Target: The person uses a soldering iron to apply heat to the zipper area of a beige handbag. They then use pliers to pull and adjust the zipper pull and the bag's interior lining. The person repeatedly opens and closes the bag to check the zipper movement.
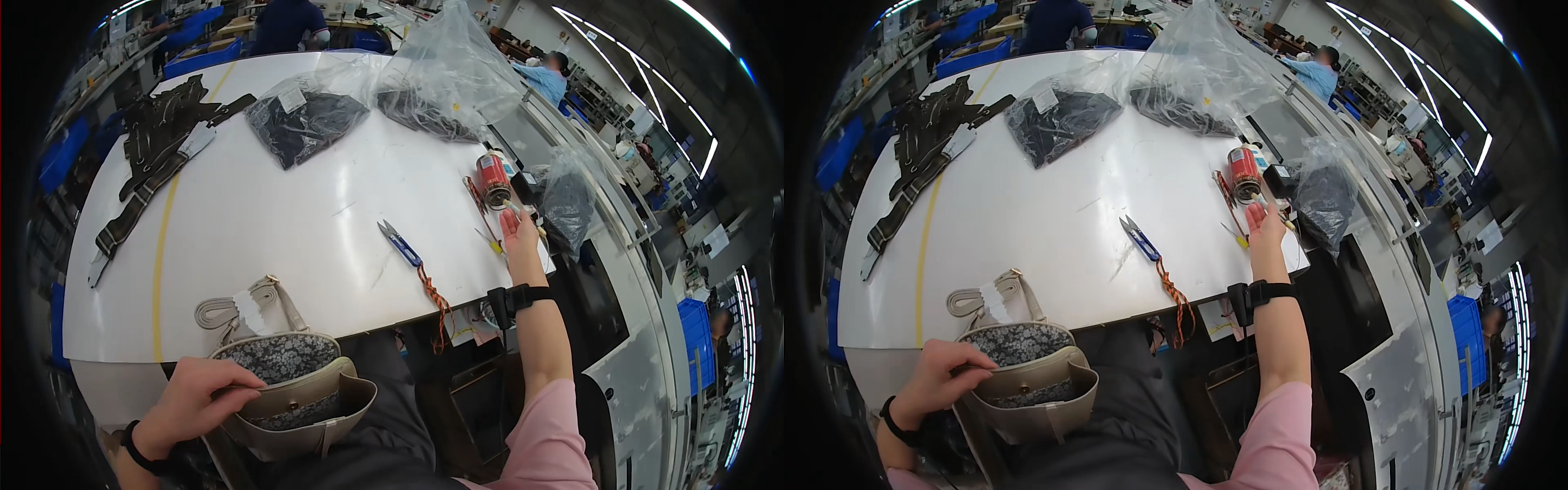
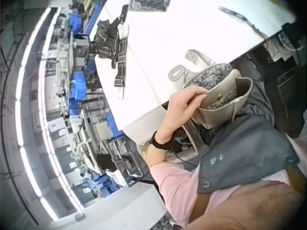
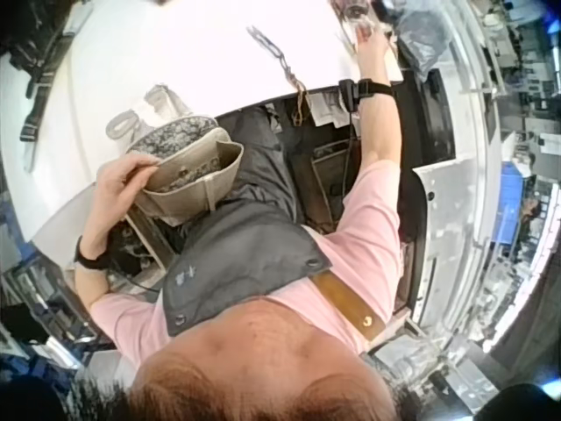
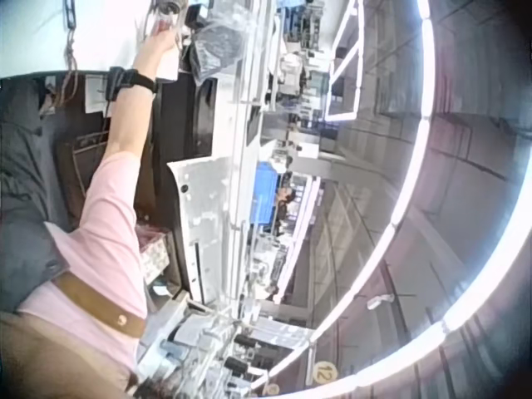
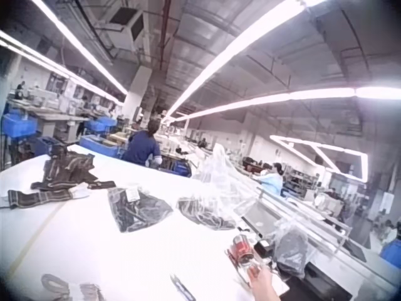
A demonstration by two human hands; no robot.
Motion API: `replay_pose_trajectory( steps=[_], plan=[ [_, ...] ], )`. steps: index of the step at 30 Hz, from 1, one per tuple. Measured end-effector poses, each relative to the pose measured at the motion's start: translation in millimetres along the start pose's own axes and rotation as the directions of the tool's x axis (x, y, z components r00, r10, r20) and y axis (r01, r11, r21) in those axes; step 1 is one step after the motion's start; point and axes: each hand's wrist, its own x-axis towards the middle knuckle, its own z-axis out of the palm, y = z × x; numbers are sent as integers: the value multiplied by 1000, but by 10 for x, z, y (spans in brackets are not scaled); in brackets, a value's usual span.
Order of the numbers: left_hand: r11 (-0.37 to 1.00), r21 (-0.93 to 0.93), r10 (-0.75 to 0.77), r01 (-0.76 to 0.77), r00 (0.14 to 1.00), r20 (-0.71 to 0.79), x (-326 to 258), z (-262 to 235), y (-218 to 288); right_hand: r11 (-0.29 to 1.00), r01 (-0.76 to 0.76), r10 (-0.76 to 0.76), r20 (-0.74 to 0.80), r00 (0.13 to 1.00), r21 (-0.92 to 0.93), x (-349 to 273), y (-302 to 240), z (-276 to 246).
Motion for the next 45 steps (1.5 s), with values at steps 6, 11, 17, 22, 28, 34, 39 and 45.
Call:
replay_pose_trajectory(
  steps=[6, 11, 17, 22, 28, 34, 39, 45],
  plan=[
    [993, 18, -116, 115, 991, 73, -1, 115, -157, 997, -56, 50, 92, 995, 61, 185, 123, 129],
    [992, 63, -117, 113, 991, 70, 48, 135, -126, 985, -163, 157, 92, 983, 61, 173, 193, 240],
    [990, 54, -134, 130, 988, 78, 34, 134, -115, 950, -285, 302, 145, 942, -124, 224, 97, 148],
    [965, 5, -263, 264, 963, 62, -55, 85, -62, 903, -349, 417, 311, 854, -251, 128, 94, 105],
    [963, -50, -261, 265, 962, 77, -185, 146, -170, 905, -276, 386, 353, 852, -323, 15, 80, 118],
    [958, -115, -260, 262, 965, 31, -274, 147, -197, 803, 127, 248, 519, 818, -583, -510, 101, 328],
    [866, -310, -362, 391, 920, 149, -388, 86, -231, 363, 530, 191, 619, 762, -766, -1109, 302, 420],
    [912, -252, -308, 324, 946, 100, -492, 124, -344, 2, 790, 109, 785, 609, -613, -1303, 549, 366]
  ],
)
